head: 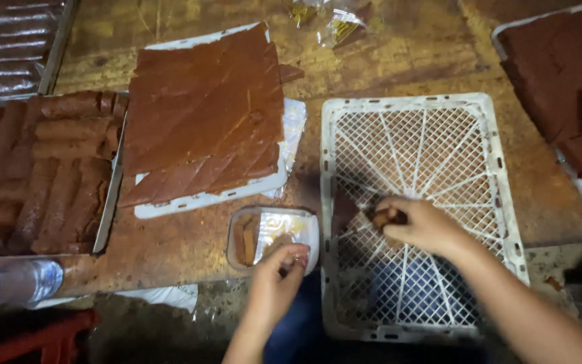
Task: Wrapping individual food strips in plastic and placing them into a container
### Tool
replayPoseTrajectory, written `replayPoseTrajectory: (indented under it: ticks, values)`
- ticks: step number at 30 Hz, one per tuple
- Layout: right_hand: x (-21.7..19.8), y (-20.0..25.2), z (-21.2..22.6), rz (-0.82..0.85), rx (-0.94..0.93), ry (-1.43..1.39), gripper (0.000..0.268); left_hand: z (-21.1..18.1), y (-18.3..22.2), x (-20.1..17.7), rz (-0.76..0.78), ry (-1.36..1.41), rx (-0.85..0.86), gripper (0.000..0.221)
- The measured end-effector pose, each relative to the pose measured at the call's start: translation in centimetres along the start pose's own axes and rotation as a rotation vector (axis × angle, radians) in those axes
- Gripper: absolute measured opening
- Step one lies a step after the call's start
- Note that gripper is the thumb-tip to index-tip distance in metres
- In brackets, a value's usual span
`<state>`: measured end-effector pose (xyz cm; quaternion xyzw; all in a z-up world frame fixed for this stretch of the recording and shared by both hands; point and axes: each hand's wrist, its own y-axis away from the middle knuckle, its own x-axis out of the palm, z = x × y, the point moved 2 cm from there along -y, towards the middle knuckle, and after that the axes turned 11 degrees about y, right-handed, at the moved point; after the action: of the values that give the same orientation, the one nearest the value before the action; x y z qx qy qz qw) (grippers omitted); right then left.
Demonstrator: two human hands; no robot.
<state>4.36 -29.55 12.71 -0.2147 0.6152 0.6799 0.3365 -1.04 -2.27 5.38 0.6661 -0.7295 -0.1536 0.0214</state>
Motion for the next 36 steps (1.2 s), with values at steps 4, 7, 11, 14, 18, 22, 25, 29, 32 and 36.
replayPoseTrajectory:
  ticks: [4, 7, 11, 14, 18, 22, 25, 29, 32, 36]
  values:
    - [4.0, 1.5, -0.3, -0.504, -0.4, -0.518, 0.055, -1.6, -0.9, 2.4, 0.179, -0.1, 0.447, 0.05]
    - [5.6, 3.9, 2.2, -0.899, -0.823, -0.332, 0.056, -3.5, -1.1, 3.3, 0.216, -0.149, 0.493, 0.057]
    - [4.1, 4.7, 4.3, -0.576, -0.584, -0.35, 0.031, -4.9, -0.4, 3.5, 0.231, -0.208, 0.723, 0.067]
    - [1.4, 4.4, 4.2, -0.311, -0.237, -0.238, 0.049, -8.3, 3.0, 4.5, 0.416, -0.062, 0.74, 0.074]
    - [-1.9, 4.3, 4.0, -0.034, -0.214, 0.054, 0.027, -2.5, 0.8, 3.5, 0.314, -0.152, 0.825, 0.059]
    - [-4.8, 4.0, 4.8, -0.444, -0.144, -0.547, 0.049, 0.6, -0.8, 1.1, 0.188, -0.479, 0.268, 0.024]
    - [-4.5, 2.2, 6.9, -0.424, -0.227, -0.5, 0.059, 0.2, -0.8, 0.2, 0.189, -0.441, 0.285, 0.007]
    - [1.5, -4.9, 5.6, -0.136, -0.108, -0.307, 0.038, -0.5, -0.5, -0.8, 0.109, -0.388, 0.446, 0.019]
    - [2.9, -3.5, 3.5, -0.047, -0.001, -0.371, 0.043, 1.1, -0.8, -1.3, 0.1, -0.368, 0.191, 0.02]
    - [5.0, -2.3, 0.1, -0.183, -0.12, -0.504, 0.038, 1.6, -0.9, -0.4, 0.015, -0.17, 0.298, 0.017]
